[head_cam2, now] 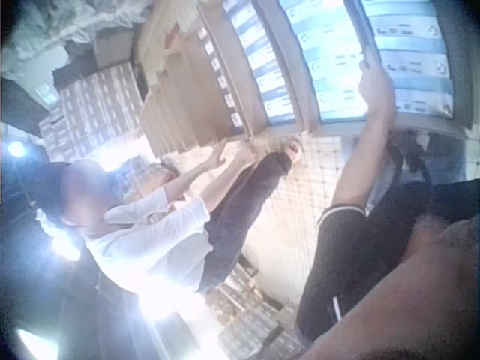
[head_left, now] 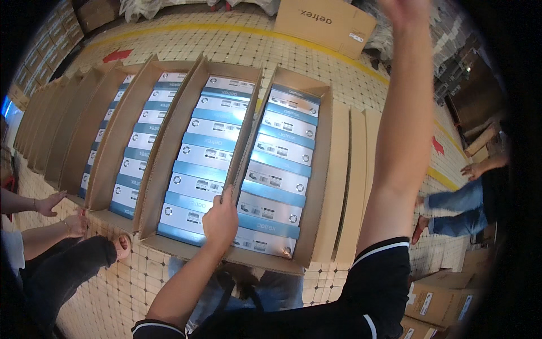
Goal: The person opens a large cardboard box and arranges smaller product boxes inside it. They repeatedly open and close the flaps of the large box while organizing the contents.
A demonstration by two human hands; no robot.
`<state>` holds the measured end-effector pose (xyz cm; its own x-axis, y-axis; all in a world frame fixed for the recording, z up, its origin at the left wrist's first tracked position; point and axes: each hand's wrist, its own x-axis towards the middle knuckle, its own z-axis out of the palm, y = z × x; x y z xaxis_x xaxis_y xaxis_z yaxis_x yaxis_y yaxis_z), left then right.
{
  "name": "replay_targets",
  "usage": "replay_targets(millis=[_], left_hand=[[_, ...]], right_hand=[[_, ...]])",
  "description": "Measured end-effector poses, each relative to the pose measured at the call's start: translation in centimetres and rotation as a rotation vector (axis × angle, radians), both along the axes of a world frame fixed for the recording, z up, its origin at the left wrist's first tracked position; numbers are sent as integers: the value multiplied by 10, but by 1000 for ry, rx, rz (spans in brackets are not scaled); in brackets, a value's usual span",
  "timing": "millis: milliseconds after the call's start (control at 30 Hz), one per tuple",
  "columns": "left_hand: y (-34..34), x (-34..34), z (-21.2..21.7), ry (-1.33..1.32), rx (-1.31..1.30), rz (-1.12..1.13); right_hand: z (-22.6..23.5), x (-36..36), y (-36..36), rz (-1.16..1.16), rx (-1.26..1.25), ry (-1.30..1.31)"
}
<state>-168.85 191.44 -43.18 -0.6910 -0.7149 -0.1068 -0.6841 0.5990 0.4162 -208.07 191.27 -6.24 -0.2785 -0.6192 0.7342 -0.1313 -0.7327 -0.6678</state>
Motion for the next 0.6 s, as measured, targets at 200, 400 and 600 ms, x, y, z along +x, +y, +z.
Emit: replay_targets(millis=[200, 400, 600], left_hand=[[-3, 5, 1, 62, 15, -4], [-2, 5, -9, 150, -2, -11], [-2, 8, -12, 172, -4, -37]], right_hand=[[-294, 114, 172, -886, 745, 109], [-443, 367, 395, -1777, 993, -222], [-458, 426, 429, -1731, 1097, -204]])
